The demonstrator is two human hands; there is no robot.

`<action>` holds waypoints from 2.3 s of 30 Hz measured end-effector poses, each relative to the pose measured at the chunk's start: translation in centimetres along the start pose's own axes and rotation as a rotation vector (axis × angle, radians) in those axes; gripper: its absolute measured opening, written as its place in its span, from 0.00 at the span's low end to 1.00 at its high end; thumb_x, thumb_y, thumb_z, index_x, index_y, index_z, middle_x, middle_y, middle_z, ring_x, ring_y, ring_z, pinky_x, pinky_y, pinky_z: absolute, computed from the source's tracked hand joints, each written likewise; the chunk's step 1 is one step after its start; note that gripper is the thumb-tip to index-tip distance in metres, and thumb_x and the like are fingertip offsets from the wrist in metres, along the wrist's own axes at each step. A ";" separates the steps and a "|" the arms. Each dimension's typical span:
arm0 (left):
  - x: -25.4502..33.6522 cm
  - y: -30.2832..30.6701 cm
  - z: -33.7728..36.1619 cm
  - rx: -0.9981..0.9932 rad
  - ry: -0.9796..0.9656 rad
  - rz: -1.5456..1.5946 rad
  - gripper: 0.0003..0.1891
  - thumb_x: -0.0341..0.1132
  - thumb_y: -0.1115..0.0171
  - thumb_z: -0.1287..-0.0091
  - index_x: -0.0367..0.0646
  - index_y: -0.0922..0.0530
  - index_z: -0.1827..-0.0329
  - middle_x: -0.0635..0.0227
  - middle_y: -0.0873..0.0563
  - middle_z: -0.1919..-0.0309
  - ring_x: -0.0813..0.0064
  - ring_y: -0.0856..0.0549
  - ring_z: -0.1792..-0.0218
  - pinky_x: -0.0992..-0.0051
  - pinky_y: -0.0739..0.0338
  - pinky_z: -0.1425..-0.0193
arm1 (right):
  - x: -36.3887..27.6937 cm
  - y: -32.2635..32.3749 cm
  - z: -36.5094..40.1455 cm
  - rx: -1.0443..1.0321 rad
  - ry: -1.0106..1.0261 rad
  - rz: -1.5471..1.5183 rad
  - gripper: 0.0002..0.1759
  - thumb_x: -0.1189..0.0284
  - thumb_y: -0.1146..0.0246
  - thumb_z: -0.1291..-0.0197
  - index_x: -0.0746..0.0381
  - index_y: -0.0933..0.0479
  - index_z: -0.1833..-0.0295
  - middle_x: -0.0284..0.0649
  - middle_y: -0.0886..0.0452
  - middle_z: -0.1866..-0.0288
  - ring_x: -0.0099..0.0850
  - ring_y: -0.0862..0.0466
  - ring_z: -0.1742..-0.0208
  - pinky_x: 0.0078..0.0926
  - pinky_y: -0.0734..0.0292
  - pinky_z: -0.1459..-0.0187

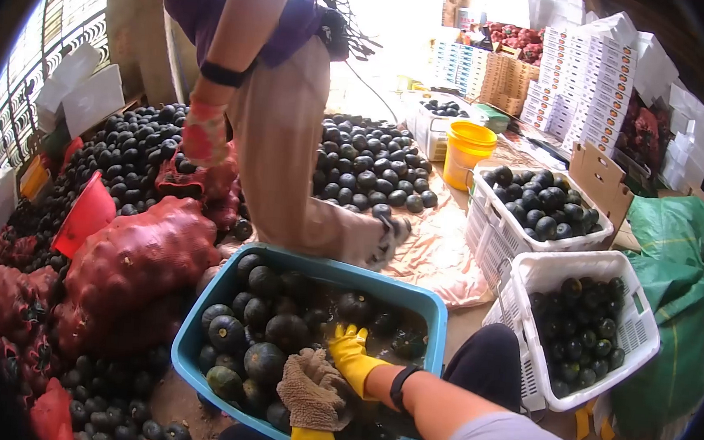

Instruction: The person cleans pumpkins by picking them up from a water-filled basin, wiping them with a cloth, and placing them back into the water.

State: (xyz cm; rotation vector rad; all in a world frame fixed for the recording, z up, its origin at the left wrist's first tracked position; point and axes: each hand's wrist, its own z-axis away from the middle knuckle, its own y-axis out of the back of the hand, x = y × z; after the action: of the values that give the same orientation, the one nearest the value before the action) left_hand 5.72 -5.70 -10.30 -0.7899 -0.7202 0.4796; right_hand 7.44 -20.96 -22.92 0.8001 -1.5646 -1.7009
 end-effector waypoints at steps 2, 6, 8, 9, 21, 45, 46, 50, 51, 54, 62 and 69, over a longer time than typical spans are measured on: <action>0.2 0.7 -0.7 -0.069 0.050 0.068 0.15 0.39 0.46 0.16 0.36 0.16 0.47 0.57 0.08 0.56 0.74 0.17 0.78 0.76 0.19 0.76 | 0.0 -0.8 0.8 0.225 0.086 0.150 0.30 0.58 0.47 0.19 0.45 0.31 0.15 0.44 0.28 0.14 0.53 0.26 0.21 0.75 0.35 0.26; 0.4 0.2 0.2 -0.013 0.006 -0.002 0.17 0.41 0.49 0.15 0.36 0.18 0.44 0.58 0.09 0.57 0.73 0.17 0.78 0.72 0.14 0.76 | 1.3 1.9 1.1 0.066 0.154 0.060 0.24 0.56 0.37 0.27 0.48 0.16 0.29 0.49 0.25 0.18 0.53 0.24 0.22 0.65 0.28 0.26; 0.1 1.6 -0.4 -0.074 -0.032 -0.051 0.17 0.42 0.49 0.14 0.37 0.18 0.44 0.60 0.09 0.57 0.73 0.17 0.78 0.72 0.14 0.76 | 2.2 9.6 2.6 -0.312 0.117 -0.220 0.30 0.54 0.28 0.37 0.51 0.16 0.30 0.50 0.23 0.20 0.54 0.21 0.24 0.56 0.23 0.27; 0.1 1.2 -0.4 0.001 -0.016 -0.014 0.17 0.41 0.50 0.14 0.37 0.18 0.42 0.62 0.09 0.58 0.74 0.17 0.76 0.76 0.17 0.76 | 4.7 8.7 1.4 -0.353 0.232 -0.416 0.41 0.52 0.21 0.47 0.54 0.18 0.27 0.53 0.22 0.21 0.55 0.21 0.23 0.51 0.21 0.27; 2.0 -6.0 7.4 -0.229 -0.575 -1.416 0.28 0.45 0.17 0.46 0.50 0.18 0.43 0.62 0.08 0.54 0.55 0.08 0.52 0.61 0.13 0.45 | 4.8 11.8 13.7 0.095 0.152 -1.300 0.45 0.55 0.16 0.39 0.59 0.25 0.21 0.51 0.21 0.24 0.44 0.24 0.21 0.44 0.31 0.20; -0.6 -1.6 4.4 -0.255 -0.552 -1.397 0.42 0.42 0.18 0.43 0.42 0.27 0.25 0.50 0.10 0.47 0.45 0.09 0.45 0.54 0.16 0.37 | 5.2 9.6 11.8 0.215 0.090 -1.468 0.42 0.62 0.21 0.31 0.58 0.31 0.17 0.45 0.24 0.23 0.41 0.22 0.25 0.40 0.29 0.22; 0.3 -1.3 5.3 -0.375 -0.643 -1.301 0.45 0.41 0.18 0.43 0.43 0.29 0.22 0.52 0.11 0.41 0.48 0.11 0.40 0.55 0.18 0.31 | 5.5 9.7 13.0 0.098 0.282 -1.620 0.42 0.61 0.21 0.32 0.58 0.29 0.17 0.45 0.23 0.23 0.41 0.23 0.24 0.40 0.30 0.21; 3.1 -1.1 5.6 -0.548 -0.941 -1.567 0.45 0.36 0.21 0.40 0.43 0.30 0.17 0.50 0.16 0.29 0.51 0.18 0.27 0.57 0.27 0.19 | 5.8 15.2 12.8 -0.239 0.206 -1.646 0.39 0.51 0.25 0.29 0.62 0.24 0.22 0.42 0.19 0.26 0.36 0.22 0.25 0.38 0.29 0.23; 2.9 -1.3 5.0 -0.566 -0.919 -1.667 0.45 0.35 0.22 0.40 0.43 0.30 0.17 0.49 0.16 0.29 0.51 0.18 0.26 0.57 0.28 0.18 | 6.1 14.0 12.3 -0.156 0.101 -1.607 0.34 0.59 0.22 0.33 0.62 0.21 0.26 0.44 0.17 0.28 0.41 0.20 0.27 0.40 0.28 0.23; 2.3 0.4 2.1 -0.639 -0.953 -1.779 0.43 0.36 0.21 0.44 0.42 0.27 0.22 0.48 0.16 0.31 0.51 0.19 0.26 0.58 0.29 0.16 | 3.1 15.0 15.6 0.363 0.377 -0.896 0.32 0.67 0.19 0.38 0.61 0.19 0.29 0.47 0.16 0.30 0.45 0.18 0.29 0.43 0.27 0.23; 2.1 -1.0 5.5 -0.358 -1.119 -1.473 0.26 0.41 0.24 0.38 0.42 0.16 0.37 0.47 0.11 0.45 0.40 0.14 0.42 0.50 0.21 0.33 | 4.8 12.3 14.1 -0.013 0.016 -2.118 0.32 0.74 0.31 0.23 0.54 0.28 0.17 0.32 0.14 0.42 0.21 0.16 0.55 0.19 0.18 0.47; 4.6 -0.4 5.8 -0.662 -1.057 -1.386 0.37 0.42 0.18 0.45 0.43 0.21 0.32 0.47 0.15 0.37 0.40 0.17 0.34 0.51 0.23 0.26 | 7.1 19.7 14.8 -0.464 0.301 -1.472 0.39 0.80 0.30 0.36 0.59 0.29 0.18 0.43 0.15 0.35 0.33 0.12 0.43 0.34 0.13 0.40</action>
State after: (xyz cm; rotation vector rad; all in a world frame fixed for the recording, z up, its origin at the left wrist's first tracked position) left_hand 4.61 -0.33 -5.33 -0.3945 -2.2283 -0.7425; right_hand -7.21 -19.06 -1.93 2.0504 -0.1244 -2.4991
